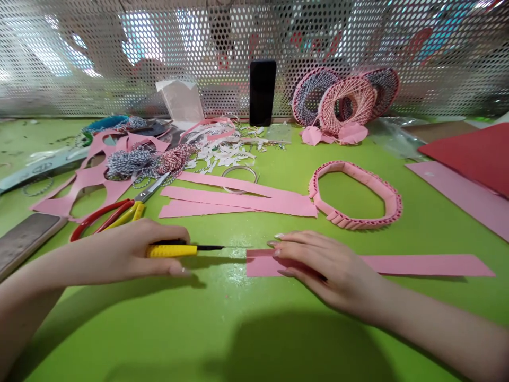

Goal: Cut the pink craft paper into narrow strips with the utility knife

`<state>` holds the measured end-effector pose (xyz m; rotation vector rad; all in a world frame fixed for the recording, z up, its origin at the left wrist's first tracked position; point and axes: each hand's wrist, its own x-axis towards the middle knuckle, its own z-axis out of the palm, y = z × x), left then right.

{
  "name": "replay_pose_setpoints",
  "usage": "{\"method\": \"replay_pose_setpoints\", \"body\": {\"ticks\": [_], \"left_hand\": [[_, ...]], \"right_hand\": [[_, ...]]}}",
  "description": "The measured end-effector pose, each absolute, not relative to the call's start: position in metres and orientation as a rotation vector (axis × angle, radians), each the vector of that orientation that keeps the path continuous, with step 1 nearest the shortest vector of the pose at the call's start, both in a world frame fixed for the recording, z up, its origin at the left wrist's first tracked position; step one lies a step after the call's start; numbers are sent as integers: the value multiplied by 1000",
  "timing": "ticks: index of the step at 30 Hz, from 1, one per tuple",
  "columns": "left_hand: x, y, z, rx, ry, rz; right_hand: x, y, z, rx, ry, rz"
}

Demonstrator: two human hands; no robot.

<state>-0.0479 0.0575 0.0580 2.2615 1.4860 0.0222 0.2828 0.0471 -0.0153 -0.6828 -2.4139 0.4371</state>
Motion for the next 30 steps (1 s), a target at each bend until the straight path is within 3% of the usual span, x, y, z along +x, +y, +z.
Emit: {"method": "replay_pose_setpoints", "body": {"ticks": [2,6,13,23,26,30], "left_hand": [[-42,57,54,2249,1263,-32],[-14,36,45,2285,990,200],[7,19,25,1777,1433,600],[7,24,27,1349,1407,900],[4,28,26,1299,1367,950],[5,28,26,1363,1278,948]], "right_hand": [[283,47,-16,-677,-2399,421],[281,45,-14,-657,-2372,370],[269,38,3,-789,-2316,259],[215,44,32,-704,-2501,28],[209,46,35,-869,-2495,218],[205,55,47,-1180,-2469,781]]}}
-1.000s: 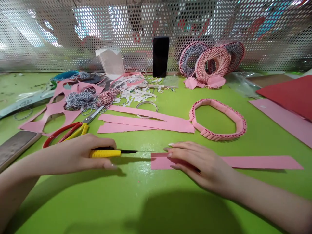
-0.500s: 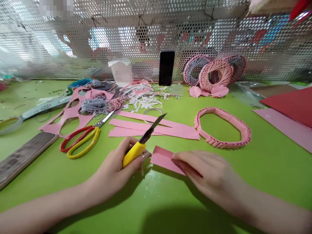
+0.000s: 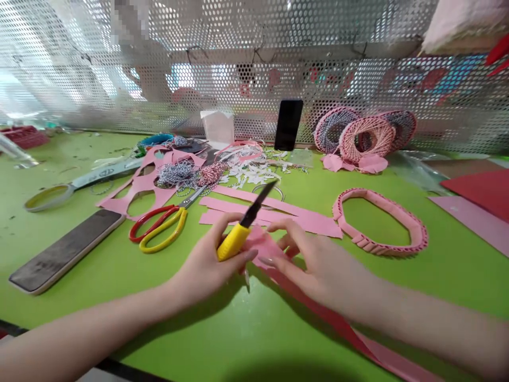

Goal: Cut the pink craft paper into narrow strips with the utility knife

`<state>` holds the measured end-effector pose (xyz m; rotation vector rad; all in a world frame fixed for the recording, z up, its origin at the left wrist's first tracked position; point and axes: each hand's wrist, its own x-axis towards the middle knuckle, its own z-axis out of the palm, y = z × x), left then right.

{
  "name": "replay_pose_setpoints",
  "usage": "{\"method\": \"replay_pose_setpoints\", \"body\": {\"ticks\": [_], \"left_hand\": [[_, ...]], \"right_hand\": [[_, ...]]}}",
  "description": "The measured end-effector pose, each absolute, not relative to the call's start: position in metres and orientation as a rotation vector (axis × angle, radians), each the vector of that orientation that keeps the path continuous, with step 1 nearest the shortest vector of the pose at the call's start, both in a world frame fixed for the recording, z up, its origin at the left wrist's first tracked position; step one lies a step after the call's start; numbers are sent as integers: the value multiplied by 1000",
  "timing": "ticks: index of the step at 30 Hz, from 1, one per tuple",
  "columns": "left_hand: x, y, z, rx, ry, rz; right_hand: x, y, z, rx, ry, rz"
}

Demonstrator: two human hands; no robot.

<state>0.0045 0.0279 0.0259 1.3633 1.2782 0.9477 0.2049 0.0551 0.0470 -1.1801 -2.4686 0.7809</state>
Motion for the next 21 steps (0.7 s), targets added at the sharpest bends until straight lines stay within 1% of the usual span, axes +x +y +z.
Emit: {"method": "replay_pose_setpoints", "body": {"ticks": [3,6,8,12,16,18,21], "left_hand": [[5,24,26,1422,1182,886],[5,20,25,1469,1153,806],[4,20,24,1485,1154,785],[5,20,23,1420,1150,808],[6,21,25,1348,1170,837],[7,22,27,1293,1179,861],[8,23,29,1238,1225,892]], "right_hand": [[201,65,50,-1205,-2358,1188],[198,74,41,-1112,-2158,1421],[195,77,33,-1067,-2152,1442],[192,73,28,-1062,-2266,1244],[193,70,31,-1075,-2159,1158],[195,72,32,-1093,-2072,1172],[201,74,33,-1143,-2006,1329]]}}
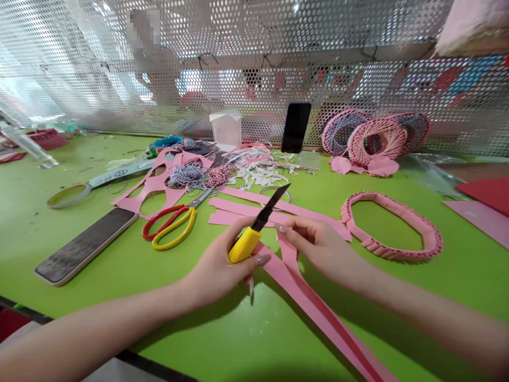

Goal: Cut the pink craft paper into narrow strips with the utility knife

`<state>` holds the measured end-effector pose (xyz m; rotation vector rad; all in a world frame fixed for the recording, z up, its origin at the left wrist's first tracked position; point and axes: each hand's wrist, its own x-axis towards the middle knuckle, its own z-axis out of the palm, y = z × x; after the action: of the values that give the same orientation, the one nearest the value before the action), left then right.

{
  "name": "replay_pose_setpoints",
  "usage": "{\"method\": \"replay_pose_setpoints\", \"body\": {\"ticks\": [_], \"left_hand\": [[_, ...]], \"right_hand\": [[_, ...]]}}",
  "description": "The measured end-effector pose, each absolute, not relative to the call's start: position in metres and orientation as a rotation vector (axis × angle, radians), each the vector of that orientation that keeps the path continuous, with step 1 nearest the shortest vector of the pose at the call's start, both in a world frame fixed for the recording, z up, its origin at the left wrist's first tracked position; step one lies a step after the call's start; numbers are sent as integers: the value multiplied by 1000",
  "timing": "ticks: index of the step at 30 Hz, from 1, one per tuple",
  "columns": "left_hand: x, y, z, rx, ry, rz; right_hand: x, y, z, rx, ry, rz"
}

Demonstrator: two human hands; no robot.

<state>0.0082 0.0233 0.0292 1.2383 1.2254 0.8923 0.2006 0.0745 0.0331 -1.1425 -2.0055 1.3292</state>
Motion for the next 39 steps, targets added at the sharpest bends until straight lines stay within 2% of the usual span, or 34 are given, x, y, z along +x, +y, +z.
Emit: {"method": "replay_pose_setpoints", "body": {"ticks": [8,11,16,25,29,35,39], "left_hand": [[6,27,30,1322,1382,989],[5,26,30,1355,1430,957],[6,24,31,1398,1473,882],[6,24,36,1298,1448,939],[4,25,37,1376,1464,835],[-12,30,49,1817,1583,730],[-29,25,63,2110,1474,387]], "right_hand": [[217,51,30,-1251,-2165,1380],[222,41,25,-1290,-2272,1264],[229,35,24,-1093,-2444,981],[247,42,25,-1152,-2473,911],[265,46,26,-1209,-2452,840],[280,45,22,-1163,-2562,640],[282,40,18,-1086,-2743,526]]}}
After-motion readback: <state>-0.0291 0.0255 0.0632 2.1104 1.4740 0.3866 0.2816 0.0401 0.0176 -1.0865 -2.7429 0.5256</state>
